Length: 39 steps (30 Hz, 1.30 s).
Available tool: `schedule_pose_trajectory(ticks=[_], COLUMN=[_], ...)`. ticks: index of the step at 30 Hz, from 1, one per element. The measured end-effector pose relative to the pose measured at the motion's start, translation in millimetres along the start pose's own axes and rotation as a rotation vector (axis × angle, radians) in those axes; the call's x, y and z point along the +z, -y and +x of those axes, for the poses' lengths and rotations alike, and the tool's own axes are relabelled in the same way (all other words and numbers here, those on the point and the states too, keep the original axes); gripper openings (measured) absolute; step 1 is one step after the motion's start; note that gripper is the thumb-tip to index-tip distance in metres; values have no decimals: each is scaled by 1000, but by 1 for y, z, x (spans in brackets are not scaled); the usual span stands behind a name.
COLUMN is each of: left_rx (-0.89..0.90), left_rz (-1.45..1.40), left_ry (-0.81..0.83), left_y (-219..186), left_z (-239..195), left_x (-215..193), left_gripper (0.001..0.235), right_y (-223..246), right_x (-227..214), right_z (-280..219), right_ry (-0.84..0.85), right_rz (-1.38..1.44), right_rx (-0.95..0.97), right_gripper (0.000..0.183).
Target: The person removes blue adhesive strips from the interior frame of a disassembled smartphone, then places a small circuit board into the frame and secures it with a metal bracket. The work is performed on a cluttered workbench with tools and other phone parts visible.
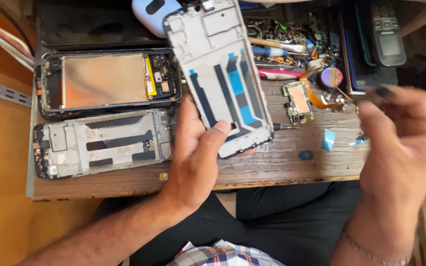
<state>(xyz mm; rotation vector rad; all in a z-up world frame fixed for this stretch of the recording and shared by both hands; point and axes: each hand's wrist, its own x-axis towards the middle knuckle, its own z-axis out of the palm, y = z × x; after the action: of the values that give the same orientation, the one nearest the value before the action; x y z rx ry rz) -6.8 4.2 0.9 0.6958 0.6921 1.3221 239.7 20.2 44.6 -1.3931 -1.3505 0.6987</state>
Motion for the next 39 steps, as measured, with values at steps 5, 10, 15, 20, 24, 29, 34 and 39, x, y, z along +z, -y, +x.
schedule_pose_trajectory(ticks=[5,10,15,20,24,29,34,39], left_rx=[68,55,31,33,-59,60,73,59], left_rz=[96,117,156,124,223,273,271,275], left_ry=[88,137,157,175,155,168,156,152], left_y=[7,10,9,9,7,7,7,7], left_z=[-1,-1,0,2,1,1,2,2], left_x=[-3,-6,-5,-4,-6,-7,-7,-6], left_gripper=[40,39,41,44,47,40,40,39], right_y=[7,14,11,8,10,10,14,17], right_x=[9,22,24,26,28,35,42,45], right_z=[-33,-49,-47,-46,-45,-38,-32,-33], right_ry=[-31,73,122,190,294,337,337,345], right_rz=[470,206,77,-24,-49,-204,-254,-281], right_rx=[220,208,80,13,-129,-225,-300,-308], right_gripper=[39,48,47,45,41,42,44,44])
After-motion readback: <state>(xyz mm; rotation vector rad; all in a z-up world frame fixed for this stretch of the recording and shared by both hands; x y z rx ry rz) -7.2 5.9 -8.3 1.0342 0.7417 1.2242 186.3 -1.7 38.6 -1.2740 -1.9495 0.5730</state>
